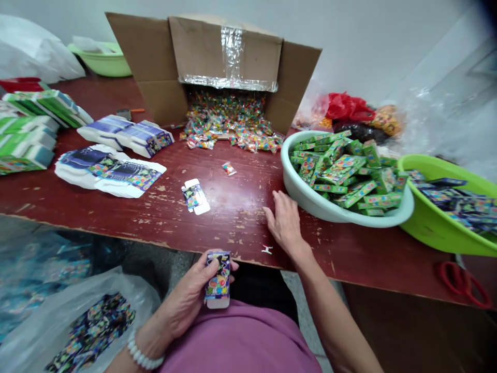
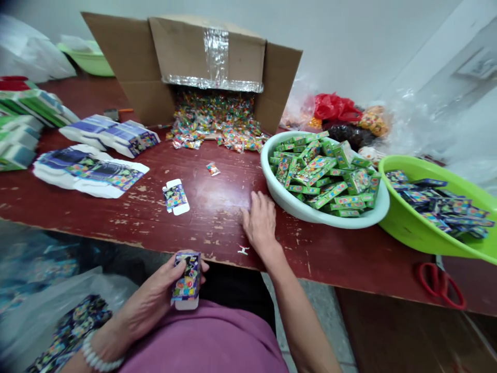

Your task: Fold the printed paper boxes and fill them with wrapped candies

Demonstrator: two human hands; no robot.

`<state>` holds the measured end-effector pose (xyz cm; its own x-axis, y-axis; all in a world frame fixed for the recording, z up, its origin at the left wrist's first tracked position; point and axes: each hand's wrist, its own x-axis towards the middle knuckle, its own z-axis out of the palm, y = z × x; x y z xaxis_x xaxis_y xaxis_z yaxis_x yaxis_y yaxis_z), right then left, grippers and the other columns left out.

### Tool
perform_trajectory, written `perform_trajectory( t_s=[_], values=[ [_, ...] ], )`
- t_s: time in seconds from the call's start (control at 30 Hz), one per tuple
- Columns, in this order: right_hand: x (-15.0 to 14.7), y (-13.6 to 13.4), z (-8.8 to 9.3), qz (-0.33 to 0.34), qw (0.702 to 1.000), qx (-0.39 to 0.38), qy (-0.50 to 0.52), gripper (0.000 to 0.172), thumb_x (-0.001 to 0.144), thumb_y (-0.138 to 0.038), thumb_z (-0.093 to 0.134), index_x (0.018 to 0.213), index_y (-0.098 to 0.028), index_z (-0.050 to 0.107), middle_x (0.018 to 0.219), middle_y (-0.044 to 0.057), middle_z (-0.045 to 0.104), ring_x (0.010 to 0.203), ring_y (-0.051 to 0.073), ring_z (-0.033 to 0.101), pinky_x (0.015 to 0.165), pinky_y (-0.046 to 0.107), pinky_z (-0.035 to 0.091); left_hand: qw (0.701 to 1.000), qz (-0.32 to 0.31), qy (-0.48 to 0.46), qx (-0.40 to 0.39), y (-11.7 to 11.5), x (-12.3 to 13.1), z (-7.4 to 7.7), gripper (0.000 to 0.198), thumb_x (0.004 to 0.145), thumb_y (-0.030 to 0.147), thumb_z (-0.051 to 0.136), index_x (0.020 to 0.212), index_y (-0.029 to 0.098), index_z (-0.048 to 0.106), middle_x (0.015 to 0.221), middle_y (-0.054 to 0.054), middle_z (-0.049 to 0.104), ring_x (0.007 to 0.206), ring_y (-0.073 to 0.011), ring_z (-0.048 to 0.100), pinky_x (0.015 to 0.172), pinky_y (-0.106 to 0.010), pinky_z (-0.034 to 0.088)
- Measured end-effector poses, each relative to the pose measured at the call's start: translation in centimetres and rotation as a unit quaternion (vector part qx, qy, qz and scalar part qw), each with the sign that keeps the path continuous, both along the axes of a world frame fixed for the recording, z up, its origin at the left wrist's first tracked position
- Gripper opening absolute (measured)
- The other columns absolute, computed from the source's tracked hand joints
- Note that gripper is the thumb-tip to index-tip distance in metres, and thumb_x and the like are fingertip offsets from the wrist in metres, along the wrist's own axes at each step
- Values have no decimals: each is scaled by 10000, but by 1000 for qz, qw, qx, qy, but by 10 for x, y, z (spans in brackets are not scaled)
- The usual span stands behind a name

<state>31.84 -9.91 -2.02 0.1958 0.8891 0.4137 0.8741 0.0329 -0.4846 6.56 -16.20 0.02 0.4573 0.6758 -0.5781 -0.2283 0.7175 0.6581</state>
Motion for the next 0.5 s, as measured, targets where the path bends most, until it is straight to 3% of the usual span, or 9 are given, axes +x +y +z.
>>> perform_trajectory(
  t_s=[0.07,0.2,0.3,0.4,0.47,0.5],
  values=[
    [12,7,-15,-44,997,-21,-55,464,960,-319,530,1337,-48,534,1391,300,524,1285,407,469,1041,603,368,1000,-1,7,-24,-3,-9,-4,360,816,394,768,1083,191,639,1018,-63,700,809,-160,653,745,-280,528],
    [10,2,-26,-11,994,-39,-100,351,954,-255,527,1254,-86,593,1247,243,617,1151,355,532,995,524,433,995,-32,92,21,3,-46,-7,379,689,346,863,958,197,642,798,13,651,711,-152,607,703,-269,501],
    [1,-6,-20,23,994,-46,-101,311,912,-126,478,1174,-124,647,1130,183,661,1055,315,561,956,456,473,964,-164,184,103,18,-81,-2,418,633,364,873,971,203,686,810,10,670,771,-180,610,699,-247,469],
    [-4,-10,-9,34,999,-7,-30,343,878,-90,430,1119,-145,667,1077,166,677,1015,295,601,927,434,500,908,-329,234,110,27,-103,4,395,621,359,849,970,212,735,863,-10,705,804,-212,615,699,-260,463],
    [-10,-14,0,33,996,30,75,291,896,-134,439,1057,-172,678,1005,136,689,966,267,638,906,416,517,894,-357,246,108,28,-106,6,343,632,359,834,922,205,736,841,-8,697,777,-202,605,666,-247,447],
    [-15,-17,6,36,988,39,143,253,908,-170,461,1034,-186,680,985,114,689,931,247,655,883,400,529,902,-342,240,112,28,-104,8,321,654,368,821,912,202,723,834,-5,687,764,-191,599,647,-236,434]
  ],
)
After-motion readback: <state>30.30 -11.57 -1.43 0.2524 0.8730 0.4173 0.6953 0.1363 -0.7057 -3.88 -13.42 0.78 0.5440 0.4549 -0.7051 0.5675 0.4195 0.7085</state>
